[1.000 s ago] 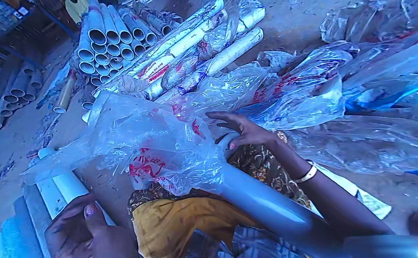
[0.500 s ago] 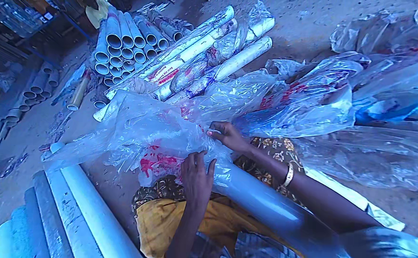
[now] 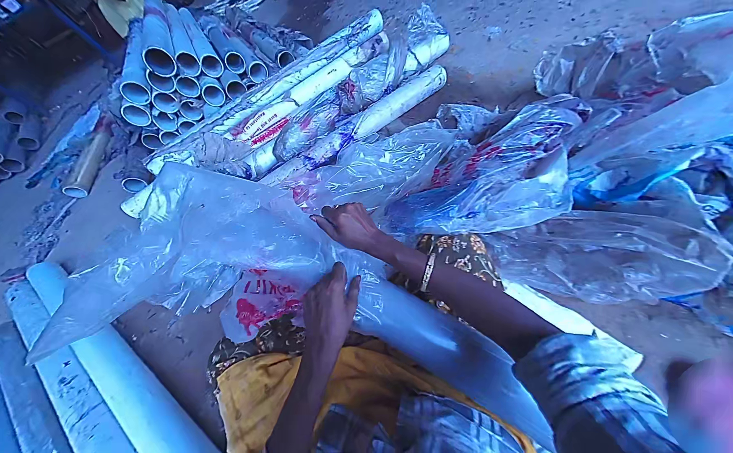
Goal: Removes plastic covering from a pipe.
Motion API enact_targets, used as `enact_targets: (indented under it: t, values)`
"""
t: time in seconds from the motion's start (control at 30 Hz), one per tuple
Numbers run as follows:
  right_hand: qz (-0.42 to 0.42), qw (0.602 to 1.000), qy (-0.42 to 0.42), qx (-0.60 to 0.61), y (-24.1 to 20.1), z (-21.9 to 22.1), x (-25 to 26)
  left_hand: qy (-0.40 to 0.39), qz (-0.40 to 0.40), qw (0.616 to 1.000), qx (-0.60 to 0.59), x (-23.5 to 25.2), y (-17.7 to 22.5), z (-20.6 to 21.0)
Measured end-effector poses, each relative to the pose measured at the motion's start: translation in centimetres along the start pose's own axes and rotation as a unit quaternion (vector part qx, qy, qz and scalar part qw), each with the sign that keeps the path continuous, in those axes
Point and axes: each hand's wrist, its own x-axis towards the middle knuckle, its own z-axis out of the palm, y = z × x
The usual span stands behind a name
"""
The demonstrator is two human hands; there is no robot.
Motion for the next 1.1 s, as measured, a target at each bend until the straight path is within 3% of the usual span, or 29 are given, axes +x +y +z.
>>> enact_targets:
  t: [0.1,0.2,0.33,0.4,0.5,0.57,0.63,0.77,0.83,0.9,0.97,1.03,1.1]
  values:
    - [-0.003,0.998,0.065,-0.007,1.4,1.1,0.9,0.056,0.013,0.998,-0.033,-0.9,0.1,-0.1]
    - [0.027,0.999,0.032,0.006,0.5,0.6,1.4,0.113,0.026,0.993,-0.037,-2.6,-0.7,0.0]
    - [0.034,0.997,0.065,-0.002,2.7,4.0,2.4,0.161,0.030,0.986,-0.039,-4.5,-1.6,0.5]
    - [0.110,0.994,0.026,-0.012,4.1,4.3,2.4,0.178,0.031,0.983,-0.039,-6.2,-1.7,0.8]
    - [0.385,0.922,-0.040,0.021,8.5,2.5,4.2,0.151,-0.022,0.985,-0.084,-10.7,-1.5,0.5]
    - [0.412,0.909,-0.048,0.031,9.6,2.6,5.8,0.138,-0.078,0.979,-0.132,-12.2,-2.9,0.6]
    - [0.417,0.902,-0.096,0.051,9.6,3.1,6.3,0.181,-0.089,0.968,-0.151,-12.1,-4.1,1.4]
    - [0.524,0.798,-0.108,0.276,13.0,0.6,5.4,0.272,-0.028,0.949,-0.159,-8.5,-6.9,0.3]
    - [0.513,0.770,-0.102,0.366,14.4,-2.3,3.8,0.291,-0.020,0.943,-0.162,-7.0,-7.8,-0.8]
    - [0.466,0.776,-0.088,0.416,15.4,-5.2,2.1,0.308,-0.021,0.938,-0.158,-5.6,-7.9,-1.4]
    - [0.456,0.769,-0.015,0.449,16.0,-7.3,0.5,0.318,-0.020,0.932,-0.174,-4.5,-7.4,-1.8]
    - [0.473,0.719,0.090,0.501,16.7,-9.6,-0.5,0.330,-0.003,0.923,-0.196,-3.8,-6.7,-2.2]
    - [0.424,0.740,0.156,0.499,17.1,-11.6,-1.4,0.354,0.018,0.915,-0.195,-3.2,-5.9,-2.4]
